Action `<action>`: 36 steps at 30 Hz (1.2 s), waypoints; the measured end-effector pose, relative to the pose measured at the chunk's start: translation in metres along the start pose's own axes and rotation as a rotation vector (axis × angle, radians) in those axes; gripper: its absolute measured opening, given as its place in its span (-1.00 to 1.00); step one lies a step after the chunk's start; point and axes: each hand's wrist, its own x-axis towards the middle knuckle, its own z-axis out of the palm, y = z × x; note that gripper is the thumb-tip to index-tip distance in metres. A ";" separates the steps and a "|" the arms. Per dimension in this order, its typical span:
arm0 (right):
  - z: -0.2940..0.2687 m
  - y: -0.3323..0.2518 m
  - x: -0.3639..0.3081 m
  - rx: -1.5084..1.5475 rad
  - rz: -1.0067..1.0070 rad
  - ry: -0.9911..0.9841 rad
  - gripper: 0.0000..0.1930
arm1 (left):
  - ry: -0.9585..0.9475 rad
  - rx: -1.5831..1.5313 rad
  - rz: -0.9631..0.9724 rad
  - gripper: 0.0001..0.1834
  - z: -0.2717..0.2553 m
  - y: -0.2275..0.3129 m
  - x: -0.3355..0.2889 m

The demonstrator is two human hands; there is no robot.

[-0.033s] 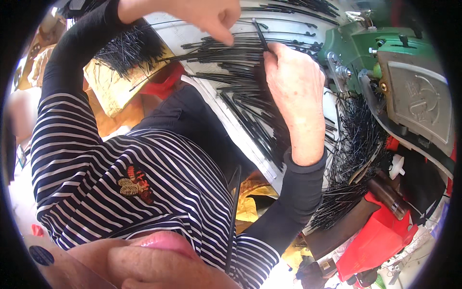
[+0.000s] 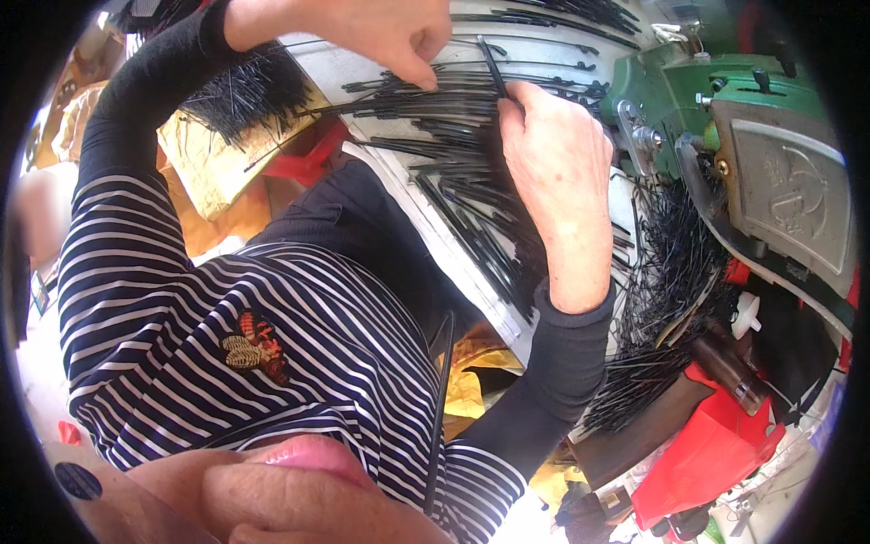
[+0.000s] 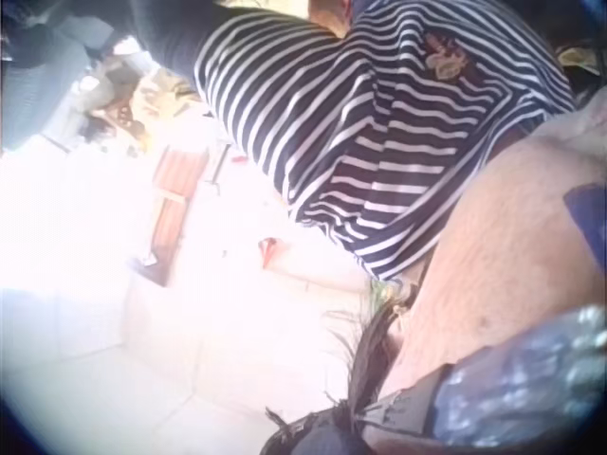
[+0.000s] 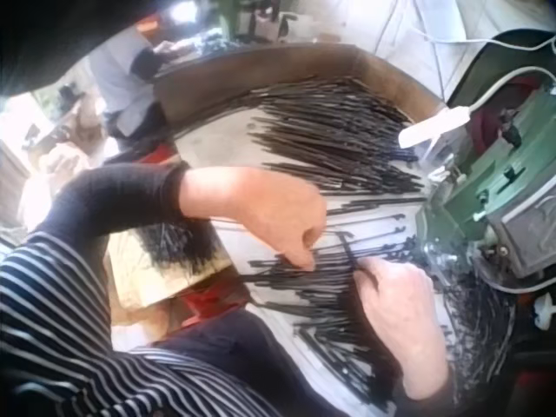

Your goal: The person assembles small plastic rods and black components together using a manual press machine.

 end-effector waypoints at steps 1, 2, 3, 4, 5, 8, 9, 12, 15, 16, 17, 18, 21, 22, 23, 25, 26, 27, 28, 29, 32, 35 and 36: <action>0.001 -0.002 0.002 0.001 -0.029 0.013 -0.79 | 0.144 0.218 0.039 -0.69 0.003 0.006 -0.009; 0.001 -0.004 0.004 -0.003 -0.040 0.015 -0.79 | 0.152 0.219 0.031 -0.69 0.010 -0.005 -0.005; 0.001 -0.006 0.005 0.011 -0.040 0.015 -0.78 | 0.073 0.033 0.039 -0.70 0.016 -0.023 0.004; 0.002 -0.006 0.003 0.024 -0.024 0.016 -0.78 | -0.014 -0.155 0.062 -0.71 0.017 -0.024 0.009; 0.003 -0.005 0.002 0.046 -0.007 0.010 -0.77 | -0.012 -0.155 0.071 -0.71 0.019 -0.024 0.012; 0.002 0.000 -0.003 0.251 0.135 0.014 -0.78 | 0.112 -0.141 0.100 -0.73 0.018 -0.026 0.022; 0.003 0.004 -0.004 0.334 0.169 0.001 -0.78 | 0.085 -0.203 -0.013 -0.73 0.008 -0.020 0.020; -0.008 0.012 -0.017 0.622 0.321 -0.013 -0.78 | 0.204 -0.045 -0.092 -0.75 -0.002 0.002 0.019; -0.017 0.028 -0.034 0.787 0.396 -0.053 -0.77 | 0.224 -0.448 0.162 -0.75 0.016 -0.022 0.051; -0.016 0.034 -0.039 0.896 0.438 -0.059 -0.77 | 0.168 -0.633 0.132 -0.76 0.018 -0.017 0.059; -0.015 0.037 -0.044 0.950 0.443 -0.031 -0.76 | 0.107 -0.817 0.101 -0.77 0.019 -0.012 0.067; -0.014 0.042 -0.049 0.945 0.452 -0.016 -0.76 | 0.100 -0.813 0.118 -0.77 0.022 -0.005 0.077; -0.012 0.053 -0.061 1.097 0.482 0.037 -0.75 | 0.000 -0.897 0.174 -0.78 0.032 -0.008 0.106; -0.013 0.055 -0.068 1.090 0.505 0.065 -0.75 | -0.020 -0.894 0.203 -0.78 0.034 0.006 0.113; -0.013 0.056 -0.071 1.119 0.504 0.053 -0.74 | 0.098 -0.754 0.094 -0.78 0.036 0.024 0.112; -0.012 0.055 -0.074 1.177 0.507 0.035 -0.72 | -0.032 -0.981 0.131 -0.78 0.033 0.016 0.125; -0.009 0.057 -0.075 1.180 0.498 0.029 -0.71 | -0.040 -0.976 0.148 -0.78 0.033 0.018 0.125; -0.008 0.056 -0.075 1.172 0.511 0.028 -0.70 | -0.002 -1.026 0.149 -0.76 0.035 0.021 0.125; -0.008 0.054 -0.074 1.165 0.519 0.023 -0.70 | 0.039 -1.075 0.145 -0.73 0.034 0.024 0.124; -0.008 0.054 -0.074 1.174 0.502 0.028 -0.68 | 0.030 -1.100 0.135 -0.69 0.033 0.026 0.123; -0.010 0.055 -0.072 1.220 0.502 0.079 -0.67 | 0.028 -1.176 0.161 -0.69 0.037 0.029 0.126; -0.009 0.057 -0.072 1.270 0.498 0.099 -0.66 | 0.041 -1.183 0.176 -0.70 0.037 0.031 0.129; -0.009 0.057 -0.072 1.267 0.499 0.101 -0.66 | 0.042 -1.184 0.179 -0.70 0.036 0.032 0.129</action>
